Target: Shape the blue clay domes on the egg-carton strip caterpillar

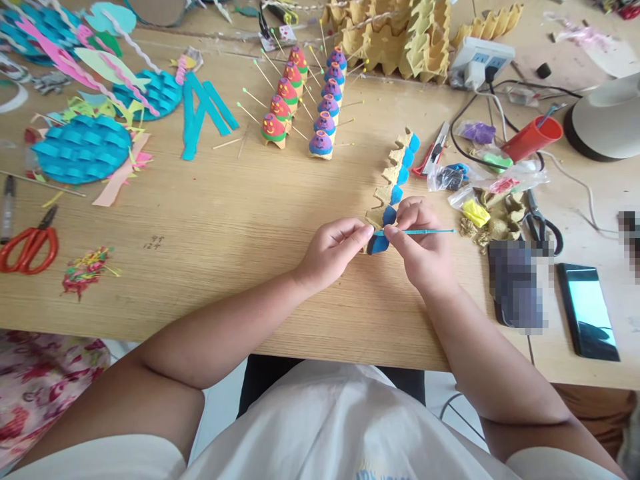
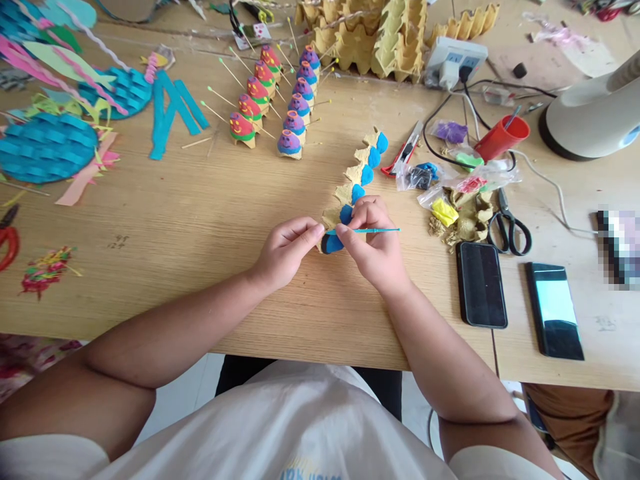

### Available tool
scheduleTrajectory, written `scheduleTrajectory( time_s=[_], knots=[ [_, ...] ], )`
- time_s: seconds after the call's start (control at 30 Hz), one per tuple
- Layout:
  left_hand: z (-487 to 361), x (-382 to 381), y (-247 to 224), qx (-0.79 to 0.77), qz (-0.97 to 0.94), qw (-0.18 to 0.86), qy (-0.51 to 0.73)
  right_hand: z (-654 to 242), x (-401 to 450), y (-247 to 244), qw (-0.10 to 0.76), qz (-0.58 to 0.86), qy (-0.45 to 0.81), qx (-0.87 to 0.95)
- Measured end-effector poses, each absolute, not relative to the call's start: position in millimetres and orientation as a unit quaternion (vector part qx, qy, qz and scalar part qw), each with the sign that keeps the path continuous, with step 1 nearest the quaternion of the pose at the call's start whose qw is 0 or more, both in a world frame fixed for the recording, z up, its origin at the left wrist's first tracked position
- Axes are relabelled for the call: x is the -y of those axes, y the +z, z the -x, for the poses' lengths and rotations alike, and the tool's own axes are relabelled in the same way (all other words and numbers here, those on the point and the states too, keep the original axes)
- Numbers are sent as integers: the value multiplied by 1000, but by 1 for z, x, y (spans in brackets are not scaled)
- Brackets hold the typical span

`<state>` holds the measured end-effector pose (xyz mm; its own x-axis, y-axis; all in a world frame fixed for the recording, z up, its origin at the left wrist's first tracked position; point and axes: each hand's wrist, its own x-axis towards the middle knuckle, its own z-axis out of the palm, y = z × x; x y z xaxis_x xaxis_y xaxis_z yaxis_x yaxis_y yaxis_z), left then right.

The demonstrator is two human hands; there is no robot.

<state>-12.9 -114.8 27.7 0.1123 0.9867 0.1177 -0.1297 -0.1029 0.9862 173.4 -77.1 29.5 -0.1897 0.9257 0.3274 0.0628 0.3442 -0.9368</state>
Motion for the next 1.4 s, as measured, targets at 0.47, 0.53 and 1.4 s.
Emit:
scheduleTrajectory(
  time_s=[0.47, 0.53, 1.4],
  knots=[
    [10, 110, 21, -402, -446, 580, 550, -174, 80, 31, 541, 361, 379, 658],
    [9, 109, 19, -403, -438, 583, 553, -174, 83, 36, 539, 351, 351, 681],
    [10, 110, 22, -401, -452, 561, 567, -173, 88, 41, 488, 308, 324, 749]
  ],
)
